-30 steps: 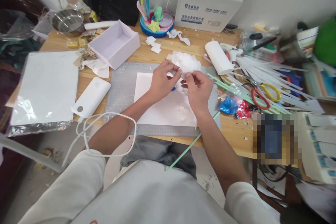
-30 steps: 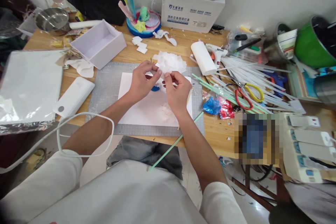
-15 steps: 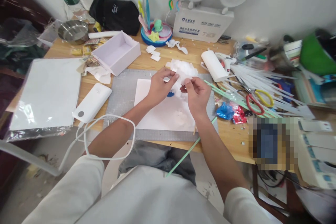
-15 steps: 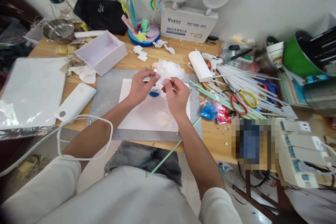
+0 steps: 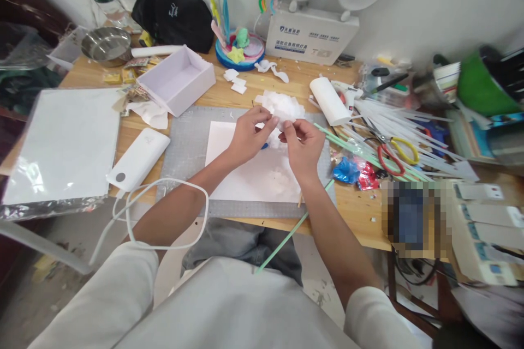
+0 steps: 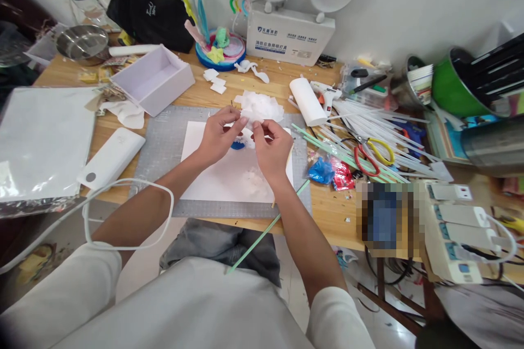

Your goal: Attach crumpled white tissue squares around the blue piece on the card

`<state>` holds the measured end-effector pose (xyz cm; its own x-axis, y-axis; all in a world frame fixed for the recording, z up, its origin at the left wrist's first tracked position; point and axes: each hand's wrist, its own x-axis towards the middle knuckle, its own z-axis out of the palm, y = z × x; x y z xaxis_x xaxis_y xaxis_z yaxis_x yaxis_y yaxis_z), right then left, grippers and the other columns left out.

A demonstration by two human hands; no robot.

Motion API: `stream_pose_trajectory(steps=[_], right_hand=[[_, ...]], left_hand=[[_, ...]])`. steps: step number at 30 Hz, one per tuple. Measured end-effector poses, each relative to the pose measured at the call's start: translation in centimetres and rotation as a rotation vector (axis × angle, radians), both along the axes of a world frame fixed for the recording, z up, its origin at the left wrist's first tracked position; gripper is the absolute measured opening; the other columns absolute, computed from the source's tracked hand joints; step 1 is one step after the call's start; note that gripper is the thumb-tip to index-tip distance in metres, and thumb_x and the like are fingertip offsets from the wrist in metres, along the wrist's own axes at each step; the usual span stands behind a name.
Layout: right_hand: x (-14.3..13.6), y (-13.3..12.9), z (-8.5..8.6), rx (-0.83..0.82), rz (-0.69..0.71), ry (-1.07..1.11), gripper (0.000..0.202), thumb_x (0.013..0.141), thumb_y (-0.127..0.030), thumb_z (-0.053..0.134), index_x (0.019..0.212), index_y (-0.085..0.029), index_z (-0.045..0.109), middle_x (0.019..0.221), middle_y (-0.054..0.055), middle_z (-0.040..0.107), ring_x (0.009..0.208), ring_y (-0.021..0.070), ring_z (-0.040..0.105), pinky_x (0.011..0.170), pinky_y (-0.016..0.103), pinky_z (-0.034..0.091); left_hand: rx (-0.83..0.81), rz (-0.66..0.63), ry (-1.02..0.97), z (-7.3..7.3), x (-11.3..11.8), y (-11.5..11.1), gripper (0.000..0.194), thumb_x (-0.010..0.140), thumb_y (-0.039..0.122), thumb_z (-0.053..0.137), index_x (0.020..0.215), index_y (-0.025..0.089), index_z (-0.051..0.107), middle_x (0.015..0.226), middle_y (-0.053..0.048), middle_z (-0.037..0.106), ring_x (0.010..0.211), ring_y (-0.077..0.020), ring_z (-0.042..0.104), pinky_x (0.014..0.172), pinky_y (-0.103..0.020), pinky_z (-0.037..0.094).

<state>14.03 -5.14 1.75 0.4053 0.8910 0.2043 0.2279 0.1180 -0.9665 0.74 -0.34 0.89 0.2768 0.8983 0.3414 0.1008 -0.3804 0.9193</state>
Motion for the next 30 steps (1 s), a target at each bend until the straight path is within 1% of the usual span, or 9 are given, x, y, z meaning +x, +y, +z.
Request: stream_pose_trajectory(steps=[7, 9, 12, 16, 19, 22, 25, 27, 30], right_hand=[[0.3, 0.0, -0.2, -0.008, -0.013, -0.083, 0.026, 0.086, -0.046, 0.066, 0.078, -0.022, 0.066, 0.069, -0.002, 0.066, 0.066, 0.0132, 0.064, 0.063, 0.026, 0.054], [0.7, 0.3, -0.3, 0.005, 0.008, -0.069, 0.024, 0.083, -0.045, 0.07, 0.091, -0.023, 0.069, 0.086, 0.001, 0.071, 0.075, 0.0136, 0.065, 0.063, 0.025, 0.055], [1.5, 0.7, -0.6, 0.006, 0.108, -0.024, 0.034, 0.08, -0.046, 0.075, 0.107, -0.027, 0.072, 0.111, 0.003, 0.071, 0.087, 0.0143, 0.064, 0.061, 0.024, 0.054], [1.9, 1.1, -1.1, 0.047, 0.184, 0.028, 0.021, 0.078, -0.041, 0.077, 0.092, -0.025, 0.077, 0.097, 0.002, 0.071, 0.084, 0.0142, 0.062, 0.062, 0.024, 0.051], [1.9, 1.0, -1.4, 0.084, 0.162, 0.073, 0.013, 0.078, -0.035, 0.079, 0.082, -0.023, 0.077, 0.086, 0.0, 0.071, 0.082, 0.0143, 0.064, 0.063, 0.025, 0.048], [2.3, 1.6, -1.5, 0.084, 0.084, 0.064, 0.013, 0.078, -0.036, 0.078, 0.079, -0.023, 0.076, 0.084, -0.001, 0.072, 0.083, 0.0154, 0.066, 0.072, 0.029, 0.051], [3.3, 3.6, -1.9, 0.063, -0.053, -0.028, 0.012, 0.078, -0.033, 0.076, 0.076, -0.021, 0.075, 0.084, 0.0, 0.073, 0.086, 0.0177, 0.068, 0.086, 0.035, 0.052], [4.2, 5.6, -2.2, 0.034, -0.08, -0.124, 0.009, 0.077, -0.028, 0.075, 0.076, -0.019, 0.075, 0.084, 0.002, 0.074, 0.088, 0.0197, 0.068, 0.089, 0.038, 0.052], [5.3, 8.3, -2.8, -0.126, -0.116, -0.301, 0.009, 0.074, -0.025, 0.077, 0.079, -0.017, 0.077, 0.076, 0.004, 0.074, 0.081, 0.0219, 0.068, 0.091, 0.043, 0.053]], left_hand=[[0.085, 0.043, 0.112, -0.2, 0.1, -0.1, 0.021, 0.091, 0.035, 0.064, 0.079, 0.017, 0.068, 0.087, -0.003, 0.06, 0.08, -0.0106, 0.059, 0.059, -0.016, 0.051], [0.091, 0.047, 0.121, -0.1, 0.0, 0.1, 0.018, 0.091, 0.03, 0.064, 0.078, 0.017, 0.068, 0.086, -0.003, 0.06, 0.078, -0.0104, 0.059, 0.058, -0.016, 0.051], [0.09, 0.017, 0.127, 0.1, -0.3, 0.2, 0.022, 0.091, 0.03, 0.064, 0.074, 0.017, 0.066, 0.084, -0.003, 0.06, 0.077, -0.0102, 0.059, 0.056, -0.016, 0.049], [0.091, -0.047, 0.124, 0.1, -0.2, 0.1, 0.025, 0.09, 0.032, 0.065, 0.07, 0.016, 0.066, 0.082, -0.003, 0.06, 0.074, -0.0092, 0.058, 0.057, -0.016, 0.05], [0.112, -0.048, 0.13, -0.1, 0.1, -0.1, 0.025, 0.089, 0.032, 0.065, 0.071, 0.015, 0.067, 0.08, -0.003, 0.06, 0.072, -0.009, 0.058, 0.057, -0.016, 0.051], [0.101, -0.003, 0.144, -0.1, 0.0, 0.1, 0.02, 0.089, 0.033, 0.066, 0.081, 0.016, 0.072, 0.086, -0.005, 0.063, 0.077, -0.0108, 0.061, 0.058, -0.017, 0.053], [0.096, 0.075, 0.14, -0.1, -0.6, 0.7, 0.019, 0.092, 0.031, 0.062, 0.093, 0.018, 0.076, 0.093, -0.007, 0.065, 0.087, -0.0131, 0.064, 0.06, -0.017, 0.054], [0.071, 0.113, 0.097, -0.4, -0.9, 1.4, 0.016, 0.089, 0.024, 0.062, 0.097, 0.02, 0.076, 0.099, -0.007, 0.066, 0.092, -0.0138, 0.064, 0.061, -0.017, 0.056], [-0.008, 0.121, 0.037, -1.0, -1.0, 2.1, 0.018, 0.085, 0.017, 0.062, 0.096, 0.02, 0.076, 0.098, -0.007, 0.066, 0.089, -0.0133, 0.064, 0.06, -0.017, 0.057]])
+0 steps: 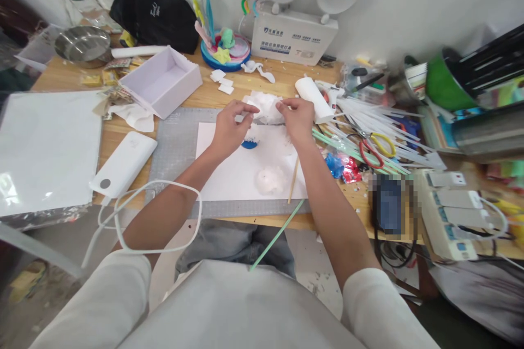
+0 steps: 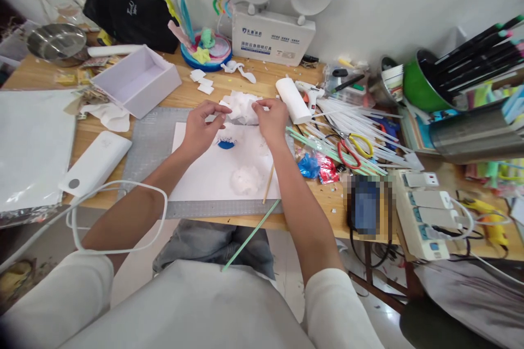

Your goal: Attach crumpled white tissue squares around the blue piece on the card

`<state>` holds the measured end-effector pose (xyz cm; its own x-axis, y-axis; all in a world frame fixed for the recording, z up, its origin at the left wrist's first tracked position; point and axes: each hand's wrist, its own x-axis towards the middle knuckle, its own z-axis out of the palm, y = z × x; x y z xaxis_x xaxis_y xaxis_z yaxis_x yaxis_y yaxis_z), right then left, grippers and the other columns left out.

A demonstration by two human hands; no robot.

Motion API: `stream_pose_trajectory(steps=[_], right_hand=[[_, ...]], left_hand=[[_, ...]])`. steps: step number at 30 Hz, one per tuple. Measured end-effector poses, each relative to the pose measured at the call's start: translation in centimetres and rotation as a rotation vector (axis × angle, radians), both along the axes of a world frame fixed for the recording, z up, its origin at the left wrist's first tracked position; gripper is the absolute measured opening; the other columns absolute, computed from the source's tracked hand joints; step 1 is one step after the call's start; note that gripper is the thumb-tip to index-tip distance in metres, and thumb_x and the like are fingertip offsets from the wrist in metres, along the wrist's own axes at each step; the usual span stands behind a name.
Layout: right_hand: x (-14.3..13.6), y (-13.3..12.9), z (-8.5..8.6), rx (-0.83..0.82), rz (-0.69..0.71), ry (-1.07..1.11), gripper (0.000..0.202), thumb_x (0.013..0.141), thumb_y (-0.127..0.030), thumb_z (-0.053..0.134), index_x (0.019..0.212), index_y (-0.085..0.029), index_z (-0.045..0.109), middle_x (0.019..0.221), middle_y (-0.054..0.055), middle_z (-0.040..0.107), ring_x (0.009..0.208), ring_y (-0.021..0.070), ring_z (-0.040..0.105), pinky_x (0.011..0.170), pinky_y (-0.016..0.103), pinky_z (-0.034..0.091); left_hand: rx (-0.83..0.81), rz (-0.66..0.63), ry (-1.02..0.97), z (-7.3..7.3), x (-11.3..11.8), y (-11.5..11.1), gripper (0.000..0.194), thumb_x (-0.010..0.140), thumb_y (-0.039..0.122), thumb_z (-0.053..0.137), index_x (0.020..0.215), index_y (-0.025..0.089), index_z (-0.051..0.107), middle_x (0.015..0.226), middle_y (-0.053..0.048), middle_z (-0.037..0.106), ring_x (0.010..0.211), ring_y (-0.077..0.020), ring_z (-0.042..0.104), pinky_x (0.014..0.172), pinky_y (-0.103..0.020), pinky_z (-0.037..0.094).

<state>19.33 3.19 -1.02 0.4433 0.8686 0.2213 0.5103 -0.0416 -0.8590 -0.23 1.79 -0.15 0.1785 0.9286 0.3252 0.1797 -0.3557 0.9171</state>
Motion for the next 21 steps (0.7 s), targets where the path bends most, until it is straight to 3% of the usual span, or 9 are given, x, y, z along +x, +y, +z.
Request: stream_pose_trajectory(steps=[3, 6, 12, 15, 18, 21], right_hand=[[0.7, 1.1, -0.2, -0.069, 0.024, -0.211, 0.017, 0.077, -0.031, 0.075, 0.085, -0.015, 0.079, 0.085, 0.01, 0.078, 0.089, 0.0268, 0.069, 0.098, 0.048, 0.051], [1.2, 0.7, -0.1, -0.071, 0.073, -0.378, 0.026, 0.089, -0.034, 0.062, 0.091, -0.014, 0.079, 0.096, 0.016, 0.078, 0.096, 0.0305, 0.069, 0.102, 0.052, 0.048], [2.2, 0.1, 0.1, -0.055, 0.049, -0.4, 0.022, 0.088, -0.02, 0.059, 0.097, -0.013, 0.078, 0.104, 0.017, 0.077, 0.098, 0.0308, 0.07, 0.1, 0.053, 0.049], [2.8, -0.2, 0.5, 0.028, -0.022, -0.343, 0.026, 0.088, -0.015, 0.056, 0.104, -0.015, 0.076, 0.1, 0.013, 0.076, 0.093, 0.027, 0.07, 0.097, 0.05, 0.052], [2.0, -1.9, 1.5, 0.16, -0.119, -0.173, 0.021, 0.088, -0.023, 0.059, 0.101, -0.018, 0.075, 0.095, 0.007, 0.074, 0.082, 0.0205, 0.068, 0.088, 0.043, 0.055], [-0.8, -4.6, 2.6, 0.135, 0.057, 0.117, 0.013, 0.085, -0.029, 0.065, 0.082, -0.02, 0.073, 0.077, 0.0, 0.07, 0.069, 0.0143, 0.064, 0.072, 0.032, 0.055]], left_hand=[[-0.061, -0.017, -0.046, -0.3, 0.2, 0.2, 0.017, 0.084, 0.018, 0.062, 0.094, 0.019, 0.076, 0.097, -0.006, 0.066, 0.085, -0.0121, 0.061, 0.06, -0.017, 0.059], [-0.078, -0.021, -0.065, -0.1, 0.4, 0.0, 0.017, 0.081, 0.017, 0.063, 0.094, 0.019, 0.074, 0.093, -0.004, 0.065, 0.083, -0.0114, 0.057, 0.058, -0.016, 0.058], [-0.043, -0.015, -0.032, -0.4, 0.4, -0.1, 0.04, 0.08, 0.015, 0.067, 0.118, 0.023, 0.059, 0.082, 0.002, 0.058, 0.076, -0.0092, 0.058, 0.056, -0.015, 0.05], [-0.013, 0.02, 0.037, -0.6, 0.4, 0.0, 0.046, 0.078, 0.015, 0.07, 0.122, 0.024, 0.058, 0.084, 0.002, 0.063, 0.078, -0.0093, 0.062, 0.058, -0.015, 0.049], [0.008, 0.056, 0.09, -0.4, 0.5, -0.2, 0.031, 0.08, 0.016, 0.071, 0.11, 0.02, 0.066, 0.088, -0.001, 0.069, 0.08, -0.01, 0.065, 0.06, -0.017, 0.051], [0.069, 0.055, 0.113, -0.2, 0.6, -0.6, 0.02, 0.081, 0.014, 0.071, 0.1, 0.019, 0.071, 0.095, -0.003, 0.072, 0.08, -0.0096, 0.065, 0.062, -0.017, 0.053]])
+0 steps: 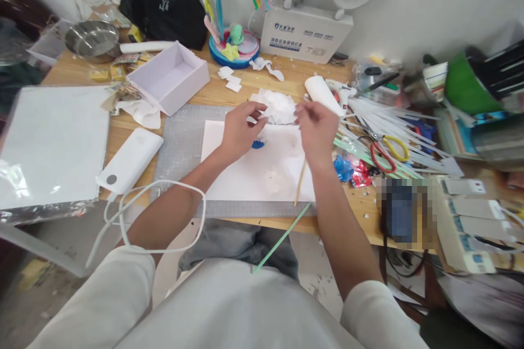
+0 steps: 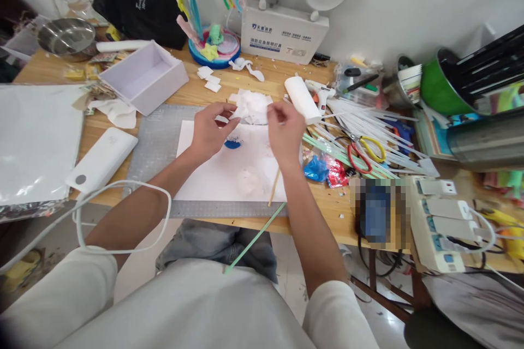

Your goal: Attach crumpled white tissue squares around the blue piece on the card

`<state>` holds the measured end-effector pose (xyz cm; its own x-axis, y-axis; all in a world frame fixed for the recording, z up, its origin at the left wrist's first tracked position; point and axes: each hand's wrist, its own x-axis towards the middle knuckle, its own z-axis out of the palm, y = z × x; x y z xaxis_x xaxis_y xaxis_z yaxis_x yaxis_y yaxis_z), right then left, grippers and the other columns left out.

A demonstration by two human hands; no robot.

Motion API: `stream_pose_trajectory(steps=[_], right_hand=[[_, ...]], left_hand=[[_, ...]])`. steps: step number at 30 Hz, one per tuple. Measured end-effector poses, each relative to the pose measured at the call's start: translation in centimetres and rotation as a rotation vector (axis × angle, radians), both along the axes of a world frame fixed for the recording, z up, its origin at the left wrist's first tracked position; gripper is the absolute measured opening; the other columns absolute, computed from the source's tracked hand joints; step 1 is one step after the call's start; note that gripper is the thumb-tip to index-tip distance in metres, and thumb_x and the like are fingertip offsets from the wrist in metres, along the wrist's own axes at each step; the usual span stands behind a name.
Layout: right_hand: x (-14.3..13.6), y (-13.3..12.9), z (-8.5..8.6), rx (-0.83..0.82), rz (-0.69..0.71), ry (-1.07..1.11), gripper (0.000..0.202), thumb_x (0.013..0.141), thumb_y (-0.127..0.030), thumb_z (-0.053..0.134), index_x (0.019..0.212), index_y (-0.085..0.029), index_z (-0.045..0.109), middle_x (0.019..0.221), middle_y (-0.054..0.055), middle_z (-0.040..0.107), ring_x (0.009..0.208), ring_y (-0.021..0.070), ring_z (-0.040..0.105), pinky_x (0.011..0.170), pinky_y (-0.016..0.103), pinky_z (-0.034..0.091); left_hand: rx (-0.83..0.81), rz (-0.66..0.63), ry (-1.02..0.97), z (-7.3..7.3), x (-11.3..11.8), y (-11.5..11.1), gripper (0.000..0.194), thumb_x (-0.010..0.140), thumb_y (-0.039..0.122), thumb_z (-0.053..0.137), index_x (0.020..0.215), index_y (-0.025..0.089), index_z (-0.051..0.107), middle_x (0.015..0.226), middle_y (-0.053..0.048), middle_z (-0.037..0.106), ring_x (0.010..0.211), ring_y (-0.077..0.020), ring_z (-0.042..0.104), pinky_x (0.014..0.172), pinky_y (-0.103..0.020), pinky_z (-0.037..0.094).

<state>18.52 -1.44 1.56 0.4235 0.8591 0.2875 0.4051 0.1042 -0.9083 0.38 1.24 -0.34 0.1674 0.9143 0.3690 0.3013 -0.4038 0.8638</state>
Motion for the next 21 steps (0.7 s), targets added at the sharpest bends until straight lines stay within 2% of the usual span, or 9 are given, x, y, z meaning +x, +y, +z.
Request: stream_pose_trajectory(steps=[2, 4, 11, 16, 21], right_hand=[[-2.1, -1.6, 0.4, -0.115, 0.17, 0.195, 0.014, 0.083, -0.035, 0.069, 0.082, -0.021, 0.073, 0.072, -0.001, 0.07, 0.063, 0.0127, 0.063, 0.059, 0.027, 0.052], [-3.7, -2.5, 0.5, -0.11, 0.222, 0.276, 0.016, 0.082, -0.037, 0.071, 0.084, -0.022, 0.074, 0.073, -0.002, 0.07, 0.065, 0.0117, 0.064, 0.056, 0.024, 0.05], [-4.1, -3.1, -0.5, -0.122, 0.169, 0.344, 0.022, 0.079, -0.044, 0.075, 0.083, -0.023, 0.072, 0.077, -0.002, 0.07, 0.069, 0.0108, 0.063, 0.055, 0.021, 0.052], [-4.4, -3.2, -0.6, -0.109, 0.142, 0.331, 0.026, 0.08, -0.048, 0.073, 0.08, -0.022, 0.07, 0.073, -0.002, 0.067, 0.067, 0.0107, 0.061, 0.054, 0.021, 0.052], [-4.5, -3.2, -0.7, -0.066, 0.135, 0.272, 0.019, 0.082, -0.04, 0.072, 0.08, -0.022, 0.07, 0.073, -0.003, 0.067, 0.067, 0.0103, 0.061, 0.059, 0.023, 0.054]], left_hand=[[0.06, -0.014, 0.015, 0.1, 0.0, -0.3, 0.018, 0.082, 0.012, 0.07, 0.099, 0.019, 0.072, 0.093, -0.002, 0.07, 0.079, -0.0091, 0.065, 0.063, -0.017, 0.054], [0.116, -0.032, 0.035, 0.1, 0.0, -0.5, 0.019, 0.084, 0.011, 0.068, 0.1, 0.019, 0.073, 0.09, -0.002, 0.068, 0.078, -0.0087, 0.065, 0.064, -0.017, 0.055], [0.234, -0.073, 0.108, -0.2, 0.1, -0.9, 0.023, 0.085, 0.008, 0.066, 0.105, 0.018, 0.073, 0.088, -0.002, 0.065, 0.076, -0.0083, 0.064, 0.066, -0.017, 0.055], [0.262, -0.079, 0.151, -0.3, 0.2, -1.1, 0.024, 0.088, 0.01, 0.063, 0.107, 0.019, 0.072, 0.091, -0.002, 0.066, 0.077, -0.0085, 0.064, 0.068, -0.018, 0.055], [0.28, -0.068, 0.177, -0.3, 0.2, -1.1, 0.027, 0.087, 0.008, 0.062, 0.109, 0.019, 0.071, 0.091, -0.002, 0.066, 0.078, -0.0081, 0.064, 0.068, -0.018, 0.054]])
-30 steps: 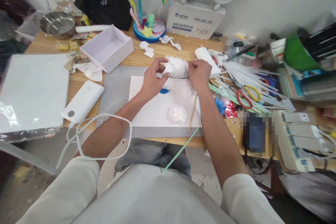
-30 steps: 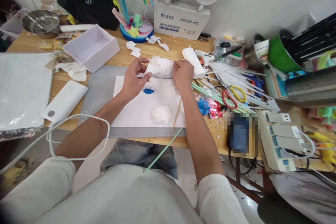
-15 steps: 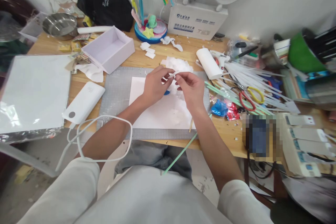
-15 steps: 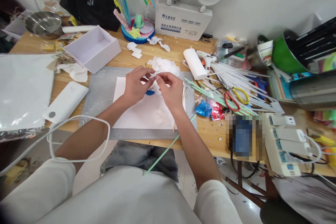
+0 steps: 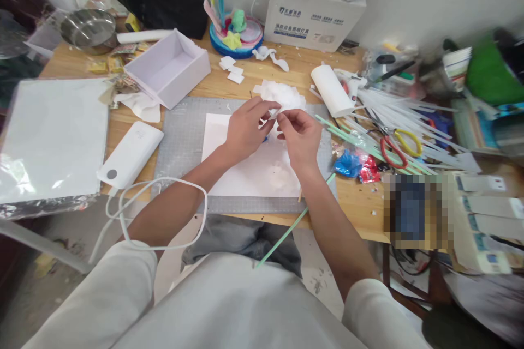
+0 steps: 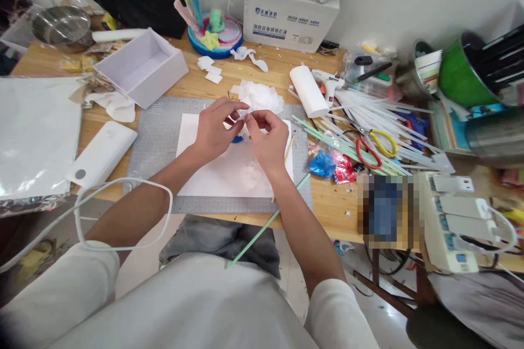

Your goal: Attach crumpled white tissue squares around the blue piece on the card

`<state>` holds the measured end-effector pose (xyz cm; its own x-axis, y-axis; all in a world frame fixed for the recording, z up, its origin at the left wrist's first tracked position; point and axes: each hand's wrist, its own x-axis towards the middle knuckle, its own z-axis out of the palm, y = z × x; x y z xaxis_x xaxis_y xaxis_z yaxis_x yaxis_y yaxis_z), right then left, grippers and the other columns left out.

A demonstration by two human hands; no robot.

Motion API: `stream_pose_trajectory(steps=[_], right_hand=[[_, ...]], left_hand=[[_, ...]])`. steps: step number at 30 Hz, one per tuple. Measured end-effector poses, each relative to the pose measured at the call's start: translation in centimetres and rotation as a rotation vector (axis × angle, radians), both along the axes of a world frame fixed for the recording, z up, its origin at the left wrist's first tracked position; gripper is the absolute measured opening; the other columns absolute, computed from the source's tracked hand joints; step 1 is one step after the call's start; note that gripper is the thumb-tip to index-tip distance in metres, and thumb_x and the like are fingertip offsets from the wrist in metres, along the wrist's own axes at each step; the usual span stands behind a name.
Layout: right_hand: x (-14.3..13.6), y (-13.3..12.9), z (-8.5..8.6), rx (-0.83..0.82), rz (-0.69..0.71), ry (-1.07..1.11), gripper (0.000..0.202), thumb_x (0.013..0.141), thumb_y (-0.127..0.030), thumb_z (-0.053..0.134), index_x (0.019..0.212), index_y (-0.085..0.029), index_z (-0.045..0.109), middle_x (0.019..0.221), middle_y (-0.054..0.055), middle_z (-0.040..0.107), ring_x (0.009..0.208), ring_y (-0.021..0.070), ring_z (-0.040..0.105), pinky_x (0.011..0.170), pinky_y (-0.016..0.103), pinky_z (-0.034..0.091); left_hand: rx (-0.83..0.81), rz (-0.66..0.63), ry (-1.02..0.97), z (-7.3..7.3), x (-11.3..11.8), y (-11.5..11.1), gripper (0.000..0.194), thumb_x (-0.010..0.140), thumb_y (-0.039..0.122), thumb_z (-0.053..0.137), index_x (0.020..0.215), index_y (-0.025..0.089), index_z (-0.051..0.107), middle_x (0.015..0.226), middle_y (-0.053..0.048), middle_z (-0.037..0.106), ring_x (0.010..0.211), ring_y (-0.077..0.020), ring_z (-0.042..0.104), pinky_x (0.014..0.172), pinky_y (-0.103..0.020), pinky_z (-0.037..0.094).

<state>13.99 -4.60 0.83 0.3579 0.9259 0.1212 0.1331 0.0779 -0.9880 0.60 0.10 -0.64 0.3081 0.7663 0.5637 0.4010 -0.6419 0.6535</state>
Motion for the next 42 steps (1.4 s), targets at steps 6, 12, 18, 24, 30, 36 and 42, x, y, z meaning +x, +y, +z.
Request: stream_pose_trajectory(steps=[6, 12, 18, 24, 30, 36, 42], right_hand=[[0.3, 0.1, -0.3, 0.016, -0.018, 0.0, 0.01, 0.081, -0.032, 0.07, 0.079, -0.022, 0.071, 0.071, -0.003, 0.068, 0.066, 0.0106, 0.062, 0.059, 0.023, 0.054], [0.8, 0.1, -0.5, 0.045, -0.002, 0.0, 0.01, 0.082, -0.032, 0.07, 0.08, -0.023, 0.072, 0.07, -0.004, 0.068, 0.065, 0.0101, 0.061, 0.059, 0.023, 0.052], [0.7, -0.1, 0.0, 0.043, 0.026, 0.007, 0.008, 0.08, -0.03, 0.072, 0.077, -0.022, 0.072, 0.07, -0.004, 0.067, 0.065, 0.01, 0.061, 0.062, 0.024, 0.052], [1.1, -0.2, 0.8, -0.082, 0.103, 0.465, 0.011, 0.073, -0.03, 0.075, 0.074, -0.023, 0.066, 0.067, -0.006, 0.062, 0.063, 0.008, 0.06, 0.055, 0.019, 0.048], [1.6, -0.2, 1.3, -0.107, 0.205, 0.663, 0.018, 0.068, -0.03, 0.079, 0.072, -0.024, 0.062, 0.061, -0.008, 0.055, 0.057, 0.0067, 0.054, 0.05, 0.018, 0.041], [1.3, 0.0, 0.6, -0.065, 0.103, 0.397, 0.013, 0.074, -0.031, 0.075, 0.073, -0.022, 0.066, 0.061, -0.006, 0.054, 0.054, 0.0066, 0.049, 0.05, 0.02, 0.039], [0.8, -0.5, 0.4, 0.142, -0.139, -0.081, 0.019, 0.084, -0.038, 0.071, 0.078, -0.021, 0.067, 0.069, -0.003, 0.062, 0.062, 0.0086, 0.056, 0.055, 0.022, 0.045]], left_hand=[[-0.04, -0.069, -0.018, 0.1, 0.1, -0.2, 0.031, 0.087, 0.012, 0.062, 0.117, 0.017, 0.069, 0.094, -0.003, 0.067, 0.082, -0.0087, 0.063, 0.07, -0.017, 0.057], [-0.253, -0.15, -0.151, 1.3, 0.2, -0.7, 0.032, 0.091, 0.029, 0.064, 0.119, 0.014, 0.069, 0.102, -0.009, 0.071, 0.091, -0.0119, 0.068, 0.063, -0.014, 0.056], [-0.439, -0.117, -0.263, 0.9, 0.4, -0.2, 0.023, 0.092, 0.028, 0.063, 0.109, 0.015, 0.072, 0.094, -0.006, 0.073, 0.085, -0.0112, 0.069, 0.063, -0.016, 0.057], [-0.394, -0.028, -0.345, 0.9, 0.1, 0.2, 0.026, 0.091, 0.015, 0.057, 0.116, 0.02, 0.062, 0.078, 0.002, 0.059, 0.07, -0.0069, 0.058, 0.056, -0.012, 0.053], [-0.5, -0.143, -0.347, 1.6, 0.1, -0.1, 0.017, 0.092, 0.023, 0.057, 0.088, 0.015, 0.072, 0.092, -0.005, 0.064, 0.083, -0.0108, 0.062, 0.057, -0.015, 0.057], [-0.537, -0.2, -0.378, 2.1, 0.3, -0.4, 0.021, 0.089, 0.034, 0.068, 0.084, 0.014, 0.071, 0.081, -0.003, 0.062, 0.074, -0.0096, 0.06, 0.055, -0.016, 0.056], [-0.077, -0.013, -0.232, 1.1, 0.3, -0.5, 0.01, 0.09, 0.022, 0.068, 0.088, 0.017, 0.076, 0.086, -0.003, 0.065, 0.077, -0.0079, 0.062, 0.061, -0.014, 0.054]])
